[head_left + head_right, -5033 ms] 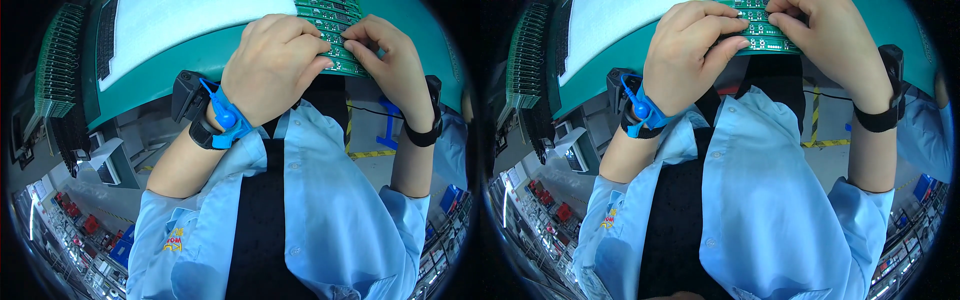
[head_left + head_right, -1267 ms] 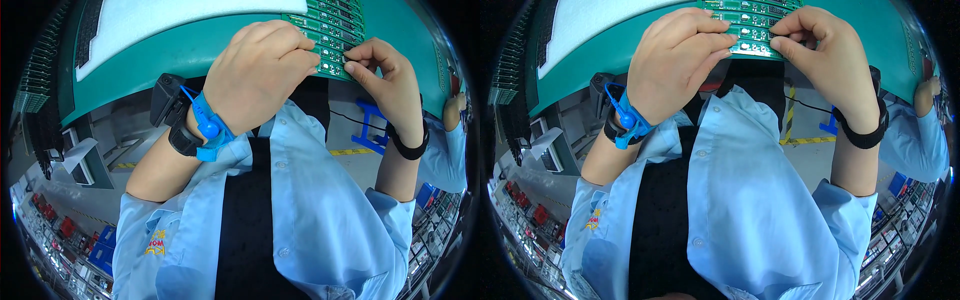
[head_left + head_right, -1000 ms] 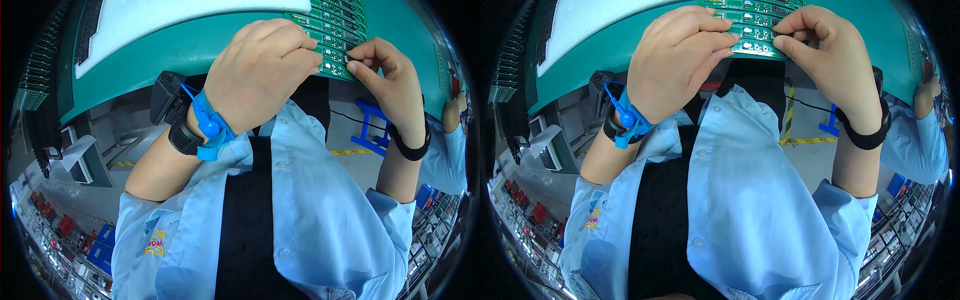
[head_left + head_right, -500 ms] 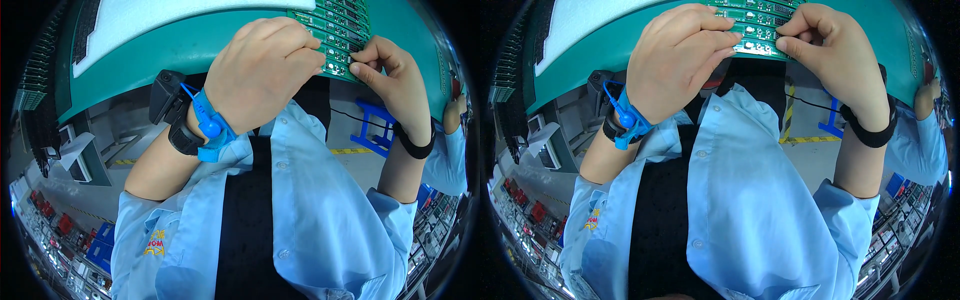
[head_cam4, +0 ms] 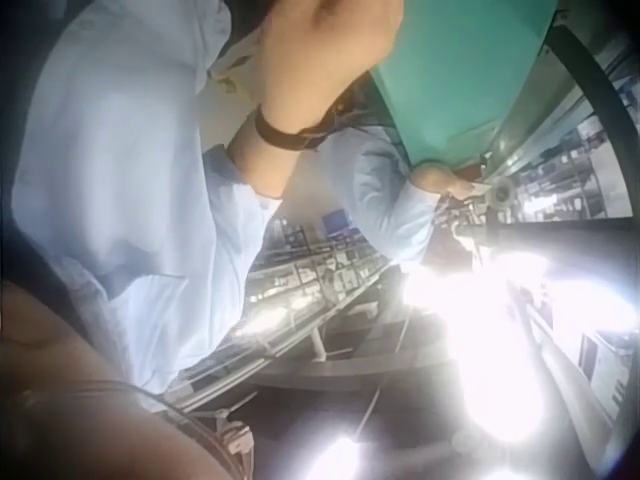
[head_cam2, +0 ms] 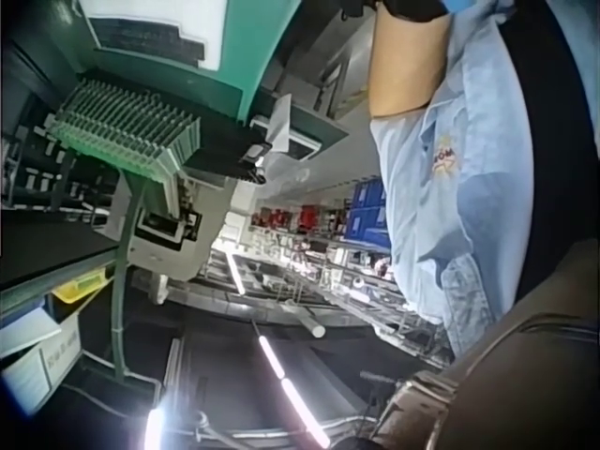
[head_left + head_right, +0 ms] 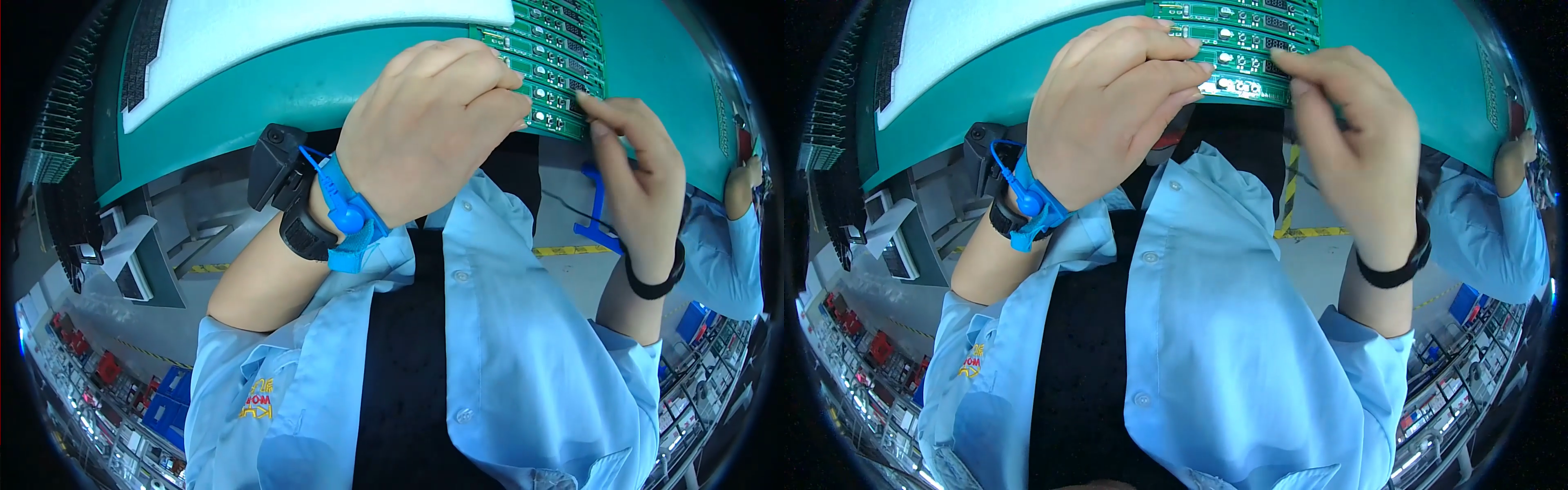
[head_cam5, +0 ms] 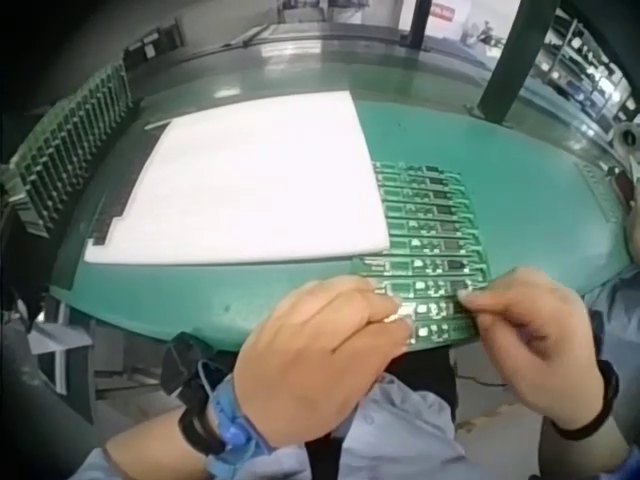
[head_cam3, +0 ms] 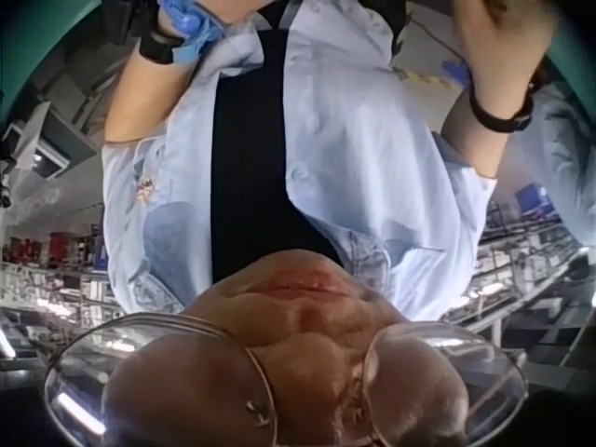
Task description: The person picks up a circuit board from a stack and places it on the table. They pick up small components from a tray and press them onto the circuit board by hand, repeating this for several components before moving the board aside.
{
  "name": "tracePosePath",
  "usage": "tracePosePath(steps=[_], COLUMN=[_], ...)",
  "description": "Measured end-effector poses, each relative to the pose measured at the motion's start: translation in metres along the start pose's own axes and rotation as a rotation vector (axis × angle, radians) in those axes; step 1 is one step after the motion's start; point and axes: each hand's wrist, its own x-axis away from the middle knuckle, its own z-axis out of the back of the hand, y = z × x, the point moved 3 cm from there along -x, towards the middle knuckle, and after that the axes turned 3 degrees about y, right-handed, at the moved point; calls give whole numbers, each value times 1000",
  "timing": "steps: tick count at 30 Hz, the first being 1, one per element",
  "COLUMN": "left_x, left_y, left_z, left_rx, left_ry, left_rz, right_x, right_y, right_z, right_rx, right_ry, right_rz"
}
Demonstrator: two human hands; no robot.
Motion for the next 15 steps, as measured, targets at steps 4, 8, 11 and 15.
tracePosePath(steps=[4, 8, 11, 15], left_x=[-11, -24, -25, -13], left_y=[4, 9, -32, -69], left_z=[9, 32, 78, 149], left_rx=[13, 332, -20, -614], left_ry=[-95, 28, 178, 214], left_rz=[48, 211, 137, 341], right_x=[-1, -10, -16, -18], right_y=[29, 52, 63, 71], right_z=[9, 18, 5, -10], right_rx=[-274, -327, -329, -332], right_ry=[144, 252, 302, 341], right_rz=[-191, -213, -201, -218])
